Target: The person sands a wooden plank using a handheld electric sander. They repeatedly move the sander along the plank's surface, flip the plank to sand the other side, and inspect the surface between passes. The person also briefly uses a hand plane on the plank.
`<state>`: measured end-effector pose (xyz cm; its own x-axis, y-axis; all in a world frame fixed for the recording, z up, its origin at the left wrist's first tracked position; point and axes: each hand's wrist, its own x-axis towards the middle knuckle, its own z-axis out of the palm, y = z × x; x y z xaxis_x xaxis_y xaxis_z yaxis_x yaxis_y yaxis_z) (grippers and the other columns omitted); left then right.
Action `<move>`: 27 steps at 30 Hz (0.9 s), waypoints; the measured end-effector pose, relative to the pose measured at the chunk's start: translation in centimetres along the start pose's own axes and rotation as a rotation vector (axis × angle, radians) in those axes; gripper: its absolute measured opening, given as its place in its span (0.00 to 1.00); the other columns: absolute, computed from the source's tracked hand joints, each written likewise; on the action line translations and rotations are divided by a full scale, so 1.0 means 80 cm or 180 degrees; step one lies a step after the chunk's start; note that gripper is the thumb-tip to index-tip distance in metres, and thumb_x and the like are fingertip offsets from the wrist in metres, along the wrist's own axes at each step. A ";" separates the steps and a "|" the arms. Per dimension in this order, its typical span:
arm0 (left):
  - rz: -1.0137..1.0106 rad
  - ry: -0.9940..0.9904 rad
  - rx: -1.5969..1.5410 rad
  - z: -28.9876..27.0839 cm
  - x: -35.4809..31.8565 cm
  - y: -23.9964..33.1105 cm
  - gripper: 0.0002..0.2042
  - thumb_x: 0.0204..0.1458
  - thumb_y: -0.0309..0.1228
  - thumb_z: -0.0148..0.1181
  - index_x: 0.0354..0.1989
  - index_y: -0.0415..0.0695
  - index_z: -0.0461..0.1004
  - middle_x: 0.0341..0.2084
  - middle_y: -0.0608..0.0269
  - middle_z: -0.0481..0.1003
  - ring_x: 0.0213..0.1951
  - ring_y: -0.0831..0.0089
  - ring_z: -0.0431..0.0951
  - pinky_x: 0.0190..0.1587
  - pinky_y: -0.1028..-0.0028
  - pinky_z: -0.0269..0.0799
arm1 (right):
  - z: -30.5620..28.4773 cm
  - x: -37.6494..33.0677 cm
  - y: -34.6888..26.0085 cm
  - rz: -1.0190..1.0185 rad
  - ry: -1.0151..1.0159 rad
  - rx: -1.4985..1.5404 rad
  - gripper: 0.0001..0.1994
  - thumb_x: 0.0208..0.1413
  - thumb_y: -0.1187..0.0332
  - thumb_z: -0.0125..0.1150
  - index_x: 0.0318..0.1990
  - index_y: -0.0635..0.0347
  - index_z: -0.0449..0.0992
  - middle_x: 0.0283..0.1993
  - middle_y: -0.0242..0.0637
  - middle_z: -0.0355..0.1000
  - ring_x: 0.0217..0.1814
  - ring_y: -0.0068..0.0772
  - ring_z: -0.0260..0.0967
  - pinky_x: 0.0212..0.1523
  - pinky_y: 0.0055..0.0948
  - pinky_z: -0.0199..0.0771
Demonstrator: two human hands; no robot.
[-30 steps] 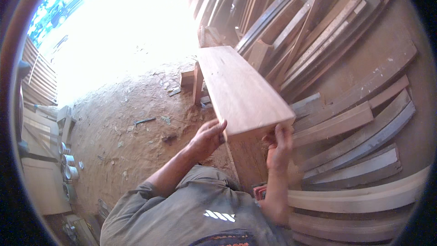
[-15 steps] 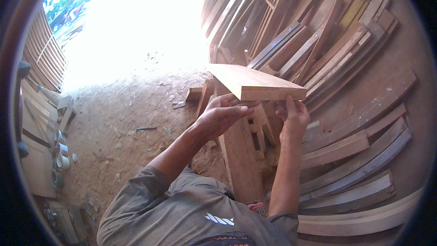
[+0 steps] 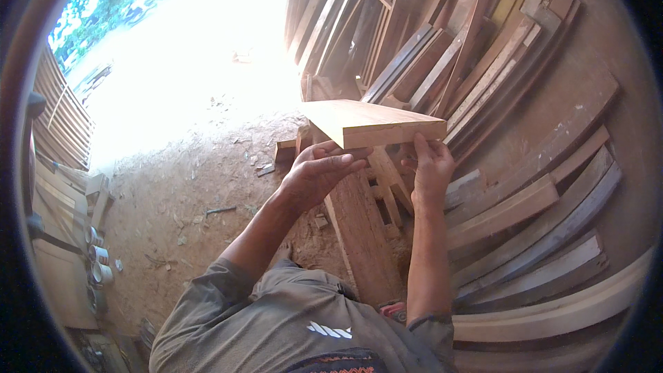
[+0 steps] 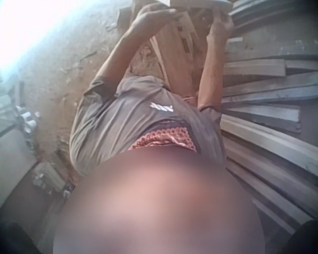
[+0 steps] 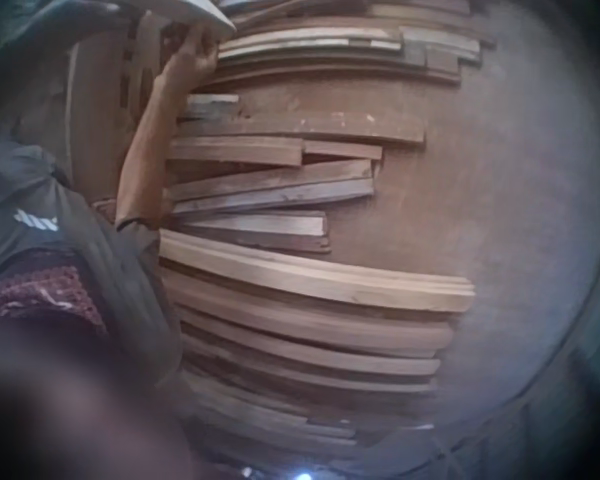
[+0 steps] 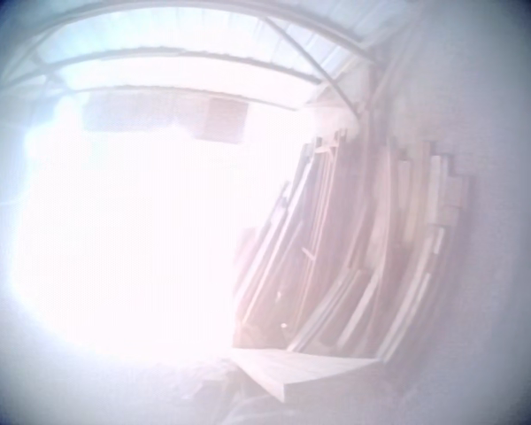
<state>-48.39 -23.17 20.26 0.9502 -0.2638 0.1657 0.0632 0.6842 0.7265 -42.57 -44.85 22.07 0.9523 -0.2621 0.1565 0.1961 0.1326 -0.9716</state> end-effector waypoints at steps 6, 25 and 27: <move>-0.0230 -0.0054 -0.0552 -0.027 -0.008 -0.014 0.35 0.66 0.39 0.61 0.73 0.29 0.55 0.65 0.42 0.69 0.65 0.54 0.74 0.69 0.58 0.70 | -0.019 -0.007 0.018 -0.0045 -0.0144 -0.0136 0.10 0.67 0.67 0.65 0.47 0.65 0.76 0.41 0.39 0.82 0.39 0.28 0.81 0.29 0.26 0.78; -0.1600 0.1581 0.2877 -0.176 -0.106 -0.316 0.55 0.59 0.43 0.69 0.80 0.39 0.29 0.53 0.32 0.78 0.53 0.45 0.82 0.59 0.56 0.76 | -0.284 -0.258 0.121 0.1251 -0.0146 -0.3176 0.25 0.63 0.59 0.70 0.60 0.68 0.76 0.52 0.47 0.80 0.46 0.35 0.81 0.41 0.35 0.81; -0.1663 0.1764 0.2694 -0.171 -0.100 -0.316 0.51 0.59 0.37 0.69 0.81 0.41 0.35 0.48 0.38 0.81 0.46 0.53 0.85 0.47 0.59 0.82 | -0.327 -0.309 0.106 0.0870 -0.0440 -0.4192 0.25 0.63 0.58 0.69 0.59 0.67 0.77 0.50 0.45 0.81 0.47 0.37 0.82 0.47 0.35 0.80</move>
<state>-53.41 -29.07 -8.54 0.8854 0.0987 -0.4543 0.4646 -0.1554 0.8718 -70.56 -62.30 5.34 0.9553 -0.2669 -0.1269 -0.2955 -0.8632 -0.4092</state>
